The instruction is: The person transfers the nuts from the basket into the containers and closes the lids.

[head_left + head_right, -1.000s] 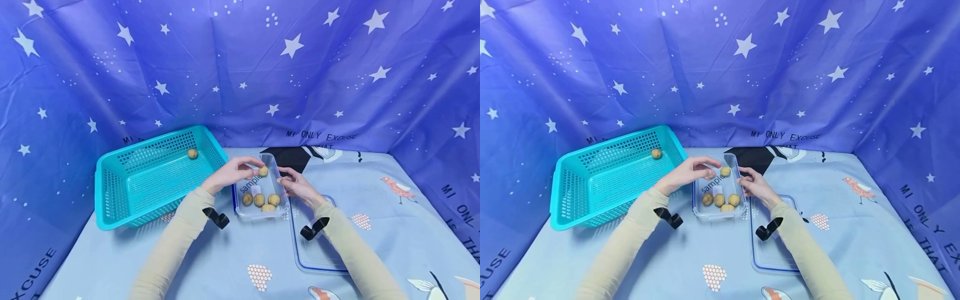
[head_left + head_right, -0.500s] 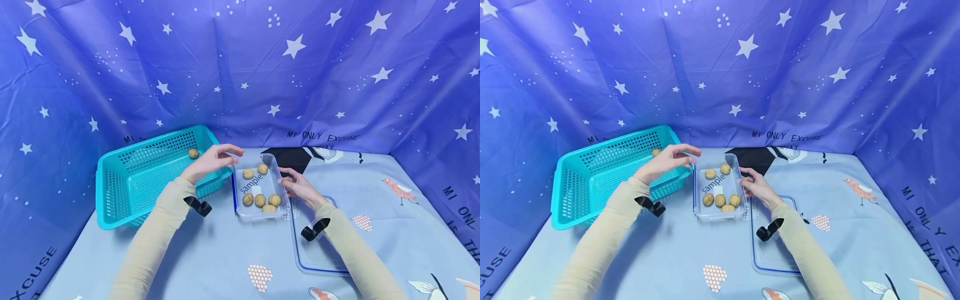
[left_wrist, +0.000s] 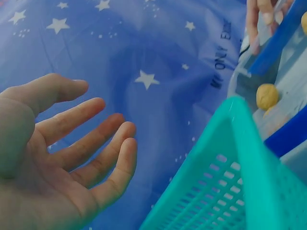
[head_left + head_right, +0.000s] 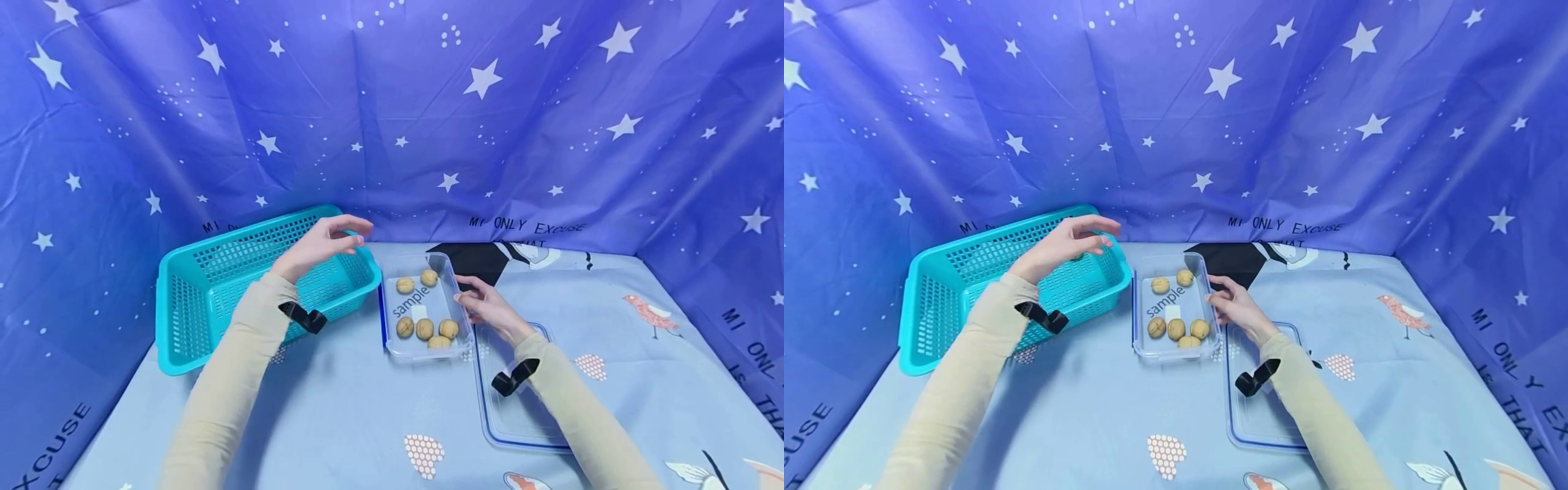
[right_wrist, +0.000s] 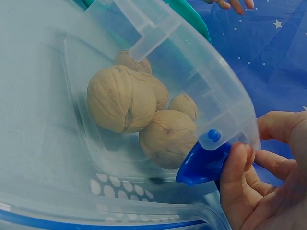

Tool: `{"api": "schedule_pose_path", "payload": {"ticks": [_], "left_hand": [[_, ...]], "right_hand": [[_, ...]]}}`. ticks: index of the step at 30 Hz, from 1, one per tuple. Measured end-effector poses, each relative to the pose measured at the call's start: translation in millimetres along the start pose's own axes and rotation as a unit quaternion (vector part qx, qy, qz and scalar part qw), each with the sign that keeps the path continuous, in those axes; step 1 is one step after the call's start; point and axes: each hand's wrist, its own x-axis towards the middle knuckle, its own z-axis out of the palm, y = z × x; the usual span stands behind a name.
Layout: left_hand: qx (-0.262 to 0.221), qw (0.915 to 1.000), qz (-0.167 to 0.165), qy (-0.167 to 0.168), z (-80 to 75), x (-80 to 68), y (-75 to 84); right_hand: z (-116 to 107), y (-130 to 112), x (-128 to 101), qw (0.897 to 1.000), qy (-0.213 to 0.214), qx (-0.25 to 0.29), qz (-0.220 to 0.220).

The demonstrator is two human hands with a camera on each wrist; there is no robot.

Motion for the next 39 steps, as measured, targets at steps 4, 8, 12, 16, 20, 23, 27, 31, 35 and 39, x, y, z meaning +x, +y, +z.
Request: {"api": "schedule_pose_path", "payload": {"ticks": [4, 8, 12, 16, 20, 23, 27, 31, 35, 39], "left_hand": [[0.006, 0.9999, -0.002, 0.013, -7.6, -0.1, -5.4], [0.016, 0.9994, -0.010, 0.028, -14.4, -0.6, -12.2], [0.017, 0.9987, -0.021, 0.043, -20.9, -2.2, -19.2], [0.006, 0.9983, -0.031, 0.050, -28.0, -2.6, -27.7], [-0.009, 0.9975, -0.041, 0.057, -36.2, -3.4, -39.3], [-0.030, 0.9963, -0.051, 0.061, -41.1, -4.9, -49.0], [-0.060, 0.9937, -0.062, 0.072, -46.7, -6.0, -60.3], [-0.090, 0.9890, -0.072, 0.092, -53.7, -5.3, -68.4], [-0.109, 0.9832, -0.099, 0.109, -57.9, -8.3, -66.3], [-0.090, 0.9827, -0.120, 0.108, -60.0, -11.5, -65.1]], "right_hand": [[0, 2, 1, 1.000, -0.001, 0.004, 0.000], [-1, 1, -1, 1.000, -0.007, 0.006, -0.002], [0, 0, -2, 1.000, -0.008, 0.007, -0.002], [0, -1, -4, 1.000, -0.005, 0.007, -0.002], [1, -1, -4, 1.000, -0.005, 0.008, 0.001], [1, -1, -4, 1.000, -0.006, 0.005, 0.001], [0, -1, -1, 1.000, -0.003, 0.006, 0.003], [0, -1, 0, 1.000, -0.003, 0.012, 0.005], [1, -3, -1, 1.000, -0.005, 0.009, 0.005], [1, -2, -1, 1.000, -0.006, 0.010, 0.004]]}}
